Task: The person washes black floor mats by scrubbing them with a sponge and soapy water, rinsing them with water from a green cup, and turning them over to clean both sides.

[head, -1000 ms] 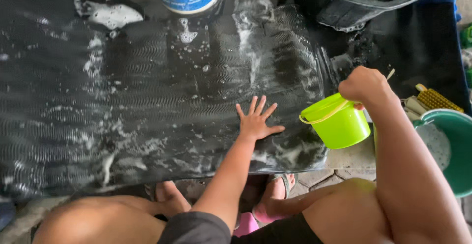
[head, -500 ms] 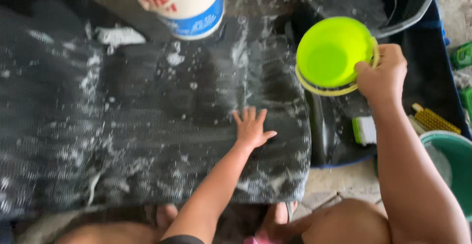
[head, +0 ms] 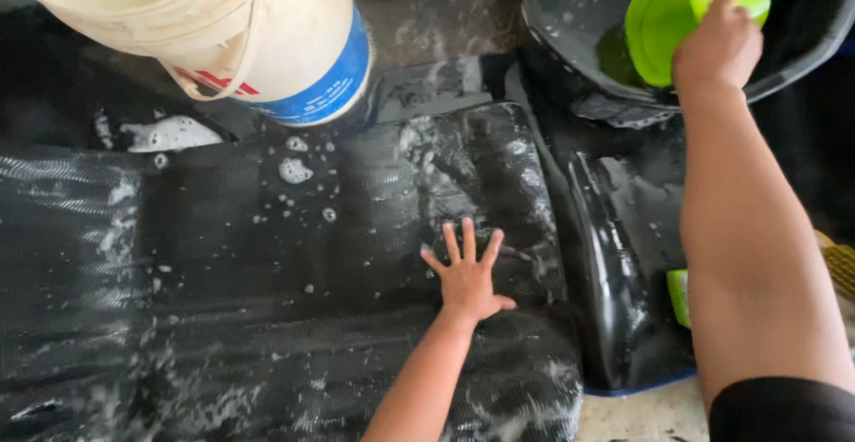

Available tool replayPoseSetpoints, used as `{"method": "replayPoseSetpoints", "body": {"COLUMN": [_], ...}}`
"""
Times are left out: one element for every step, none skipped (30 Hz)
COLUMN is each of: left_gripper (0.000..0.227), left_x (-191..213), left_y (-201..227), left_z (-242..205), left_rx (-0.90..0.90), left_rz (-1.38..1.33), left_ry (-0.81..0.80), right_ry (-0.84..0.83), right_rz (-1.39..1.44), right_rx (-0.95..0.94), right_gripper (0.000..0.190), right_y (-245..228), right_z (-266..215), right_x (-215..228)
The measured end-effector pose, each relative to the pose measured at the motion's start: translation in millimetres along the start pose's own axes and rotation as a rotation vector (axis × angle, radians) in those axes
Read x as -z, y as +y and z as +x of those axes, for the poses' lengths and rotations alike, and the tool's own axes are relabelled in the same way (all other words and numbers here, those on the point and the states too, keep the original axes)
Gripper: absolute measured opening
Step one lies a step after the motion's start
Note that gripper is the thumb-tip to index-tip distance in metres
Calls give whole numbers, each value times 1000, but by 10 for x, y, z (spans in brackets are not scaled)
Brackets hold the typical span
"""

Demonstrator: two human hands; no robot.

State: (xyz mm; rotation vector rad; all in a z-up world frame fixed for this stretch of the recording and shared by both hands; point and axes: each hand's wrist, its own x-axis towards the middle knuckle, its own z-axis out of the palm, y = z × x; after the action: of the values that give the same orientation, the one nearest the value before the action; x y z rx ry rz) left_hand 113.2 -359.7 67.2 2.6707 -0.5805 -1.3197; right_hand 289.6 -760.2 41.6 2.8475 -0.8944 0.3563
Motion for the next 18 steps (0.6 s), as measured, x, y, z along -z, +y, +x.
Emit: {"method": "replayPoseSetpoints", "body": {"left_gripper": [111,109,109,111,113,113,113,113,113,113,114,114,113,113,113,111,110,110], "left_x": [54,142,94,69,37,-1,-45,-99,-107,-145,-189,-202,-216,-209,-327,-433,-536,-550], "left_y": [23,27,5,-10,-21,-49,-77,-82,-94,-107,-127,-134,-140,-157,-222,-256,-276,-312], "left_z": [-39,-71,-75,-53,-33,-9,16,33,64,71,66,73,66,71,96,139,193,92], "left_rx": [0,13,34,14,-7,-1,-8,-24,-26,-35,-43,-41,-42,-45,-46,-79,-112,-127], "left_rz": [6,2,-8,-12,-15,-21,-32,-43,-49,-53,-57,-73,-52,-24,-33,-13,6,3], "left_ry": [-28,-40,-31,-20,-10,-5,21,45,48,80,111,120,112,112,129,208,288,295], "right_ry": [-171,-332,-328,-254,-183,-181,-97,-10,-7,-21,-39,-43,-84,-115,-109,-151,-188,-174], "right_rz": [-6,-3,10,86,166,170,427,678,675,963,1250,1246,1321,1396,1394,1181,964,954], "right_rx": [96,206,228,158,87,96,30,-41,-35,-94,-154,-135,-10,118,137,7,-120,-120], "right_gripper": [51,50,50,44,42,42,32,35,35,30,31,31,36,44,44,39,33,33], "right_y": [-80,-258,-196,-136,-80,-94,-103,-60,-1,52,102,227,356,486,557,681,814,716], "right_z": [-34,1,34,124,217,119,16,-98,-123,-175,-238,-333,-429,-512,-714,-916,-1113,-1431], "right_x": [53,125,-112,-318,-526,-332,-143,75,132,188,254,297,352,419,591,772,941,1435]}}
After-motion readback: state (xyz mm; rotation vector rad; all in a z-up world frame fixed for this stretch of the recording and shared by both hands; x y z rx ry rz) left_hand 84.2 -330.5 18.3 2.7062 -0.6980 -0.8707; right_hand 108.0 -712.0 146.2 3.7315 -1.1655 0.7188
